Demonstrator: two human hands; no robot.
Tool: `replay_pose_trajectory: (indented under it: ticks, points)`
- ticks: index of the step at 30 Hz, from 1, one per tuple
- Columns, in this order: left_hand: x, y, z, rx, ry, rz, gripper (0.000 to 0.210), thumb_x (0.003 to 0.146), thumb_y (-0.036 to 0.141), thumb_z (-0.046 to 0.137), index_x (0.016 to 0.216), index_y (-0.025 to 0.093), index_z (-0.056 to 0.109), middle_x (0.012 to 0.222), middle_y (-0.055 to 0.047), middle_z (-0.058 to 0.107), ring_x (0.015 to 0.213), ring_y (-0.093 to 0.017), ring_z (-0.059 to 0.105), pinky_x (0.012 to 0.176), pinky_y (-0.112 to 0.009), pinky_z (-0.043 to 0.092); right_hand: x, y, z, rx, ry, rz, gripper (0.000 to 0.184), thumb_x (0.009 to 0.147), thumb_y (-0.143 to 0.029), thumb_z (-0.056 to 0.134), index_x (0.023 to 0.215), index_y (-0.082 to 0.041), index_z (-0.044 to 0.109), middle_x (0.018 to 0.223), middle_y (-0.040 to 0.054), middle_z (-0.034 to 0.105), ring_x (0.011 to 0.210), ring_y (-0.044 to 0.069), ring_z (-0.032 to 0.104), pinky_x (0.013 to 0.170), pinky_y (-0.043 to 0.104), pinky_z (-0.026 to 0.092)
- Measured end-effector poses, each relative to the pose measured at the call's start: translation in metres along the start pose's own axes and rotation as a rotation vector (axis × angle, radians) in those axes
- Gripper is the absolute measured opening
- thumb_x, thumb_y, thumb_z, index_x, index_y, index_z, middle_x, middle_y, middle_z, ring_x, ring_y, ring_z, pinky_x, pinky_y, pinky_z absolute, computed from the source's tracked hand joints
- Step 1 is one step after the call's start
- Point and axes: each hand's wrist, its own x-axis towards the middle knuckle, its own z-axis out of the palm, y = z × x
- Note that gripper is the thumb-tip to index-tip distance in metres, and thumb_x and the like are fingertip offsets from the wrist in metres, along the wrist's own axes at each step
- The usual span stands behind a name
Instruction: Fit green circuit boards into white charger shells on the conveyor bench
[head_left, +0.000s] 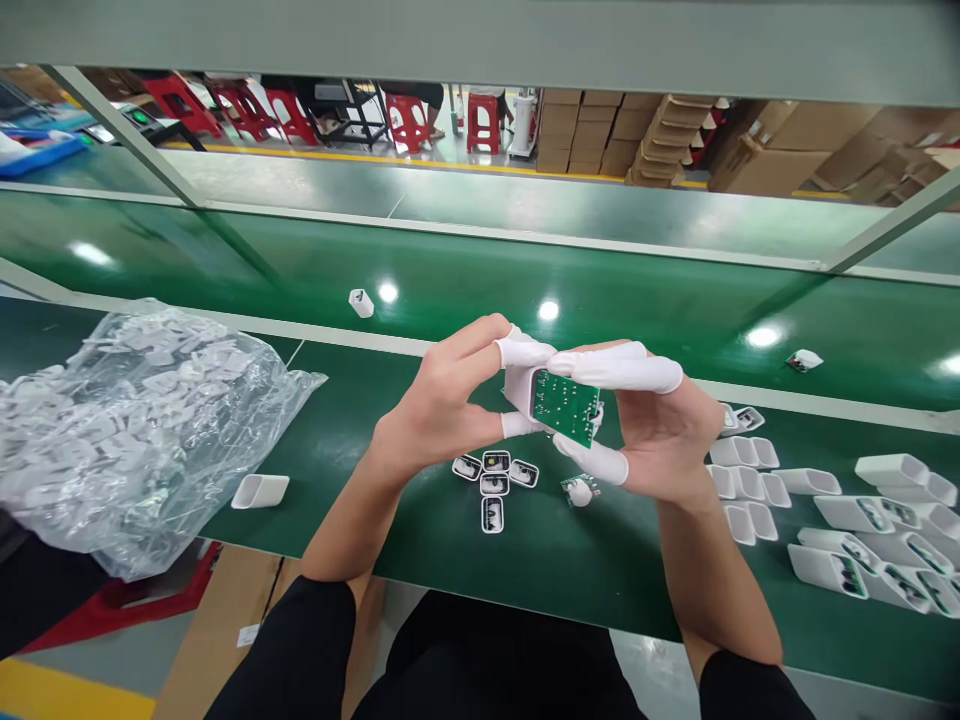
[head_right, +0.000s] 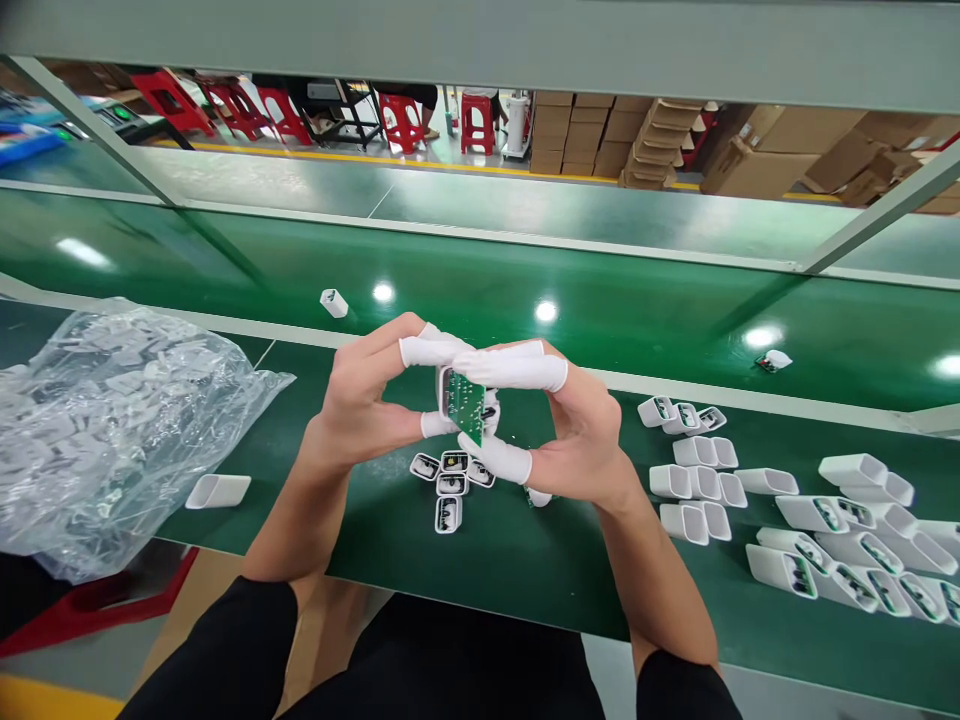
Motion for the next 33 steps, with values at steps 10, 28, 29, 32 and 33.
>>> replay_pose_trajectory:
  ticks: [10, 28, 29, 32, 33]
  points:
    - [0.002, 0.000, -0.001, -0.043, -0.013, 0.017, 0.047, 0.091, 0.032, 0.099, 0.131, 0.025, 0.074, 0.103, -0.005, 0.079, 0.085, -0.020, 0.072, 0.072, -0.033, 0.060, 0.002, 0.000, -0.002, -0.073, -0.012, -0.040, 0.067, 0.080, -0.019, 0.099, 0.141, -0.037, 0.079, 0.121, 0.0070, 0.084, 0.104, 0.031, 0.083, 0.084, 0.051, 0.075]
    - [-0.002, -0.006, 0.007, -0.158, -0.009, -0.068, 0.052, 0.090, 0.026, 0.098, 0.137, 0.026, 0.076, 0.093, 0.000, 0.070, 0.081, -0.018, 0.069, 0.074, -0.032, 0.064, 0.006, -0.002, -0.007, -0.273, -0.094, -0.035, 0.076, 0.087, -0.025, 0.098, 0.156, -0.033, 0.068, 0.139, 0.0114, 0.076, 0.124, 0.035, 0.075, 0.098, 0.057, 0.070]
    - [-0.002, -0.008, 0.009, -0.215, 0.006, -0.117, 0.060, 0.088, 0.029, 0.101, 0.142, 0.027, 0.075, 0.092, 0.000, 0.070, 0.081, -0.018, 0.070, 0.077, -0.032, 0.066, 0.006, -0.002, -0.008, -0.289, -0.092, -0.049, 0.081, 0.087, -0.027, 0.098, 0.160, -0.033, 0.065, 0.142, 0.0125, 0.075, 0.128, 0.037, 0.074, 0.101, 0.059, 0.070]
    - [-0.005, -0.011, 0.014, -0.322, 0.057, -0.240, 0.076, 0.085, 0.035, 0.105, 0.153, 0.031, 0.071, 0.094, 0.001, 0.073, 0.081, -0.017, 0.072, 0.081, -0.033, 0.070, 0.006, -0.004, -0.010, -0.377, -0.091, -0.096, 0.084, 0.089, -0.029, 0.096, 0.165, -0.034, 0.061, 0.144, 0.0132, 0.074, 0.134, 0.040, 0.073, 0.106, 0.063, 0.069]
    - [-0.006, -0.011, 0.015, -0.337, 0.069, -0.252, 0.077, 0.085, 0.035, 0.105, 0.153, 0.032, 0.071, 0.095, 0.001, 0.074, 0.080, -0.017, 0.072, 0.079, -0.033, 0.070, 0.005, -0.005, -0.010, -0.419, -0.095, -0.113, 0.084, 0.089, -0.029, 0.096, 0.166, -0.035, 0.060, 0.144, 0.0133, 0.075, 0.134, 0.040, 0.073, 0.107, 0.064, 0.069]
